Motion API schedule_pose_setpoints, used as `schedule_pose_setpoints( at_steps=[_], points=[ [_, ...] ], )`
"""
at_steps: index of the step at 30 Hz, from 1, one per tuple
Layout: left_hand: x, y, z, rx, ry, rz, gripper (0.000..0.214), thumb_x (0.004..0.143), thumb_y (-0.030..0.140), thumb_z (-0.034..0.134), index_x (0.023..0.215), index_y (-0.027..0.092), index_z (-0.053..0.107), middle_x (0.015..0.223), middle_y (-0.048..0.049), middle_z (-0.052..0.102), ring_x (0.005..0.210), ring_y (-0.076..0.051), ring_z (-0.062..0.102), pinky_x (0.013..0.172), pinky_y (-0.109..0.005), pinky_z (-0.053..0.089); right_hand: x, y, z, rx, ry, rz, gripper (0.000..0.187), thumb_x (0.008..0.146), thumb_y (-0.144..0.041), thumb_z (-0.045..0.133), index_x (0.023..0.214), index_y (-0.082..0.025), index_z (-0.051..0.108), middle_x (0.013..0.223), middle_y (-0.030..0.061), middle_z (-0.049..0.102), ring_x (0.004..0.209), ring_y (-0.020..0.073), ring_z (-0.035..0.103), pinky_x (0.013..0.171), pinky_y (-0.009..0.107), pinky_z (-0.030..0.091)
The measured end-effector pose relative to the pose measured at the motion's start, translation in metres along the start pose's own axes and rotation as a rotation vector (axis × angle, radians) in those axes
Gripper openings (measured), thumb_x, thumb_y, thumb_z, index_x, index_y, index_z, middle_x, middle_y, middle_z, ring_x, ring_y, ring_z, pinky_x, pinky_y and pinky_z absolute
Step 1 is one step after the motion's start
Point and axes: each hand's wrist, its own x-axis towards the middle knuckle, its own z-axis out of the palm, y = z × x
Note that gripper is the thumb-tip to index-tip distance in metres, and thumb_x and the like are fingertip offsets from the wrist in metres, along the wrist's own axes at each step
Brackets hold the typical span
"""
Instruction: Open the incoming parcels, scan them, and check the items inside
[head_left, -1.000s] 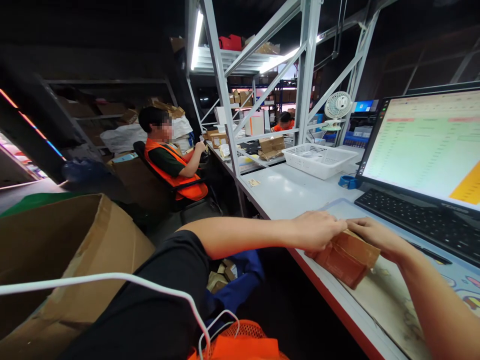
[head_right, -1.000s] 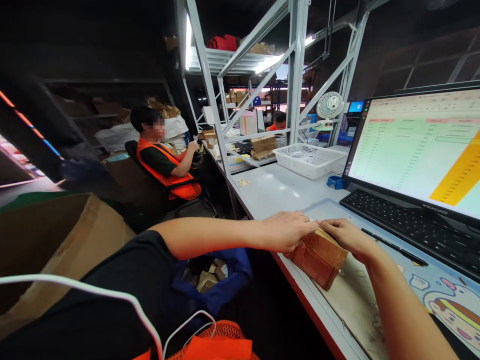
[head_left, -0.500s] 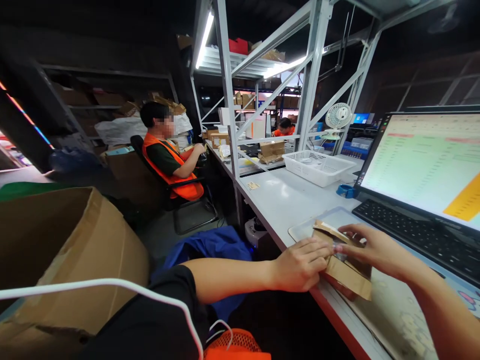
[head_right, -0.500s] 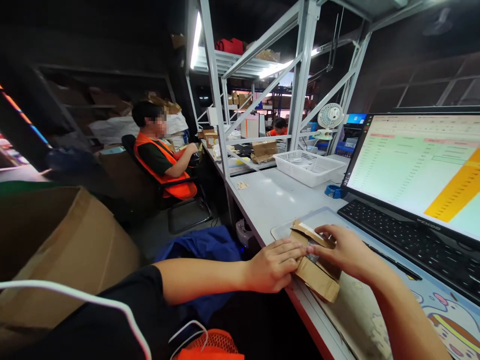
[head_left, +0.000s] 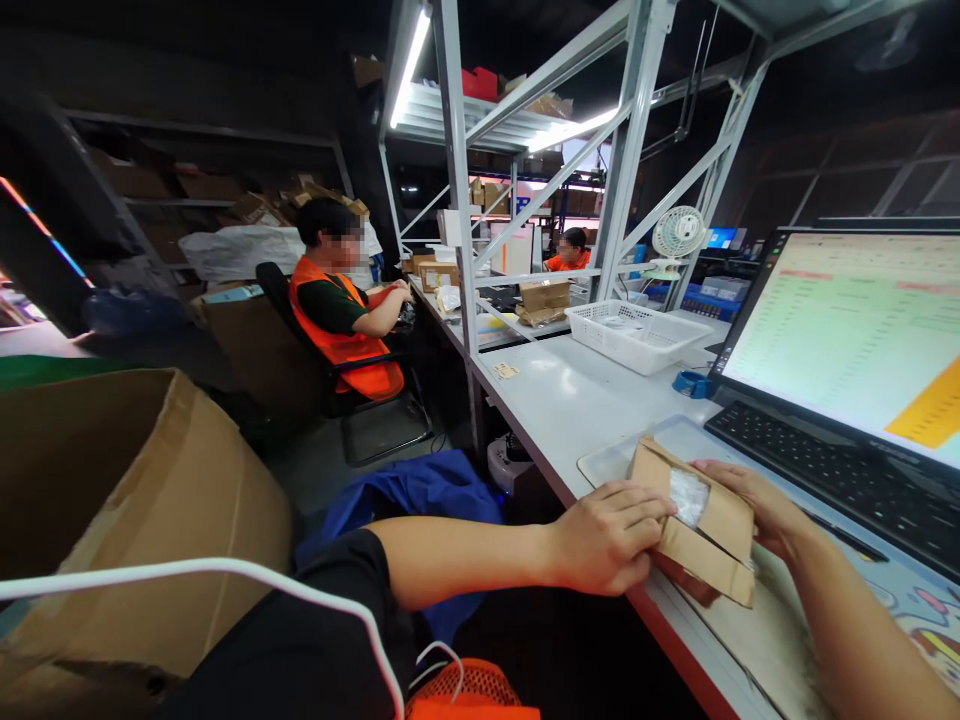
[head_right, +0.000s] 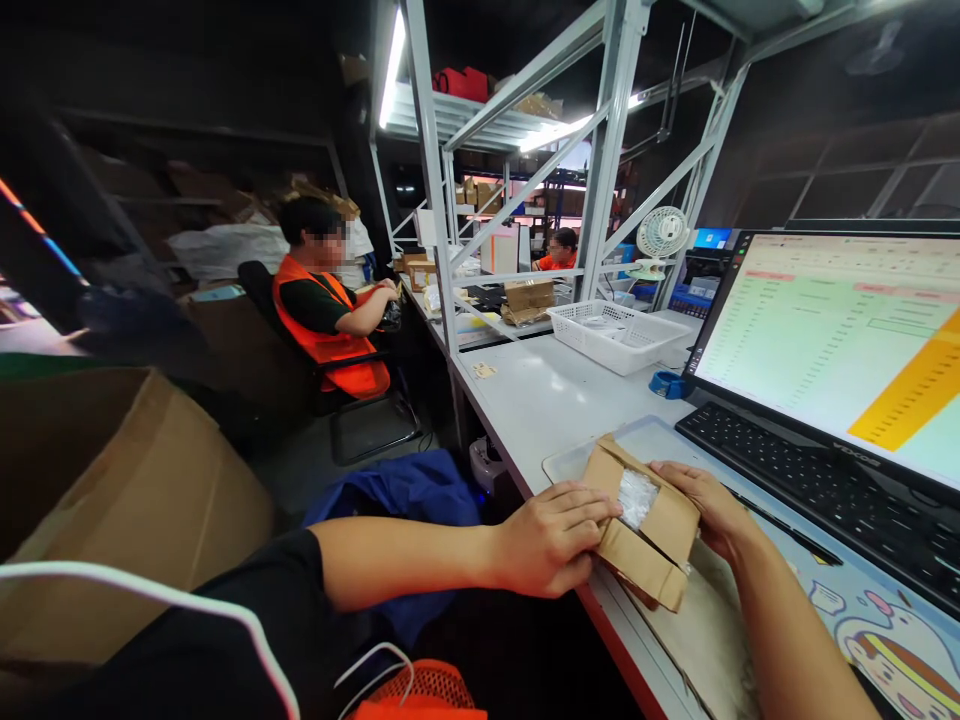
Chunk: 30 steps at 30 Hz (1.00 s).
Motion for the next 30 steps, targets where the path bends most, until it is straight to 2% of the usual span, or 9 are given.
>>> schedule_pose_setpoints(
  at_steps=[3, 6, 9, 12, 14, 16, 22, 26, 30],
  points=[
    [0.008, -0.002, -0.018, -0.13, -0.047, -0.03, 0.031, 0.102, 0.036, 0.056, 0.113, 0.011, 0.07, 0.152, -0.0152, 0.062, 0.146, -0.026, 0.054, 0.125, -0.039, 0.039, -0.001, -0.003, 0.0, -0.162, 0.065, -0.079, 0.051, 0.074, -0.066, 0.081, 0.097, -0.02, 0.08, 0.099, 0.0113, 0.081, 0.085, 0.0305, 0.072, 0.072, 0.038, 0.057],
    [0.029, -0.013, -0.051, -0.325, -0.222, -0.082, 0.037, 0.104, 0.051, 0.059, 0.105, 0.015, 0.068, 0.128, -0.0144, 0.074, 0.122, -0.026, 0.069, 0.106, -0.036, 0.051, -0.014, -0.023, -0.003, -0.492, 0.387, -0.347, 0.049, 0.078, -0.066, 0.074, 0.1, -0.022, 0.08, 0.107, 0.0113, 0.08, 0.1, 0.035, 0.071, 0.088, 0.044, 0.056],
    [0.06, -0.033, -0.08, -0.517, -0.414, -0.101, 0.036, 0.11, 0.049, 0.05, 0.106, 0.017, 0.067, 0.105, -0.0074, 0.076, 0.099, -0.019, 0.071, 0.09, -0.028, 0.053, -0.036, -0.045, 0.001, -0.674, 0.641, -0.633, 0.042, 0.09, -0.061, 0.061, 0.102, -0.024, 0.076, 0.109, 0.0101, 0.078, 0.099, 0.032, 0.069, 0.093, 0.044, 0.052],
    [0.091, -0.053, -0.086, -0.571, -0.536, -0.115, 0.028, 0.112, 0.032, 0.047, 0.11, 0.016, 0.069, 0.109, -0.0046, 0.076, 0.099, -0.016, 0.069, 0.092, -0.026, 0.05, -0.055, -0.059, 0.014, -0.748, 0.407, -0.623, 0.043, 0.096, -0.063, 0.053, 0.09, -0.025, 0.073, 0.087, 0.0069, 0.075, 0.079, 0.0255, 0.065, 0.075, 0.037, 0.05],
    [0.106, -0.061, -0.078, -0.529, -0.601, -0.107, 0.023, 0.109, 0.024, 0.05, 0.108, 0.015, 0.071, 0.107, -0.0036, 0.076, 0.097, -0.016, 0.068, 0.089, -0.026, 0.05, -0.06, -0.061, 0.024, -0.774, 0.17, -0.553, 0.048, 0.097, -0.065, 0.048, 0.082, -0.025, 0.07, 0.074, 0.0049, 0.071, 0.07, 0.0233, 0.061, 0.068, 0.035, 0.047],
    [0.116, -0.063, -0.069, -0.456, -0.622, -0.054, 0.021, 0.106, 0.021, 0.052, 0.104, 0.015, 0.073, 0.102, -0.0035, 0.077, 0.09, -0.017, 0.068, 0.084, -0.027, 0.051, -0.06, -0.061, 0.03, -0.785, 0.059, -0.517, 0.05, 0.098, -0.065, 0.045, 0.079, -0.025, 0.069, 0.071, 0.0043, 0.069, 0.07, 0.0235, 0.062, 0.067, 0.034, 0.047],
    [0.116, -0.057, -0.076, -0.165, -0.457, 0.095, 0.022, 0.106, 0.031, 0.057, 0.106, 0.019, 0.075, 0.11, -0.007, 0.078, 0.105, -0.022, 0.07, 0.084, -0.031, 0.05, -0.069, -0.068, 0.019, -0.856, 0.082, -0.491, 0.045, 0.098, -0.061, 0.044, 0.085, -0.025, 0.069, 0.081, 0.0046, 0.075, 0.074, 0.0238, 0.066, 0.071, 0.035, 0.049],
    [0.115, -0.05, -0.088, 0.113, -0.542, -0.082, 0.034, 0.102, 0.049, 0.062, 0.103, 0.019, 0.078, 0.098, -0.0106, 0.077, 0.093, -0.027, 0.071, 0.066, -0.033, 0.046, -0.08, -0.074, -0.003, -0.882, 0.163, -0.39, 0.051, 0.092, -0.071, 0.047, 0.094, -0.025, 0.069, 0.078, 0.0074, 0.076, 0.062, 0.0235, 0.064, 0.062, 0.036, 0.049],
    [0.123, -0.043, -0.074, 0.26, -0.594, -0.06, 0.048, 0.085, 0.061, 0.082, 0.099, 0.015, 0.081, 0.096, -0.0146, 0.079, 0.093, -0.032, 0.072, 0.067, -0.037, 0.048, -0.082, -0.07, -0.025, -0.887, 0.083, -0.17, 0.061, 0.085, -0.081, 0.054, 0.099, -0.022, 0.068, 0.074, 0.0095, 0.076, 0.056, 0.0235, 0.065, 0.055, 0.036, 0.051]
  ],
)
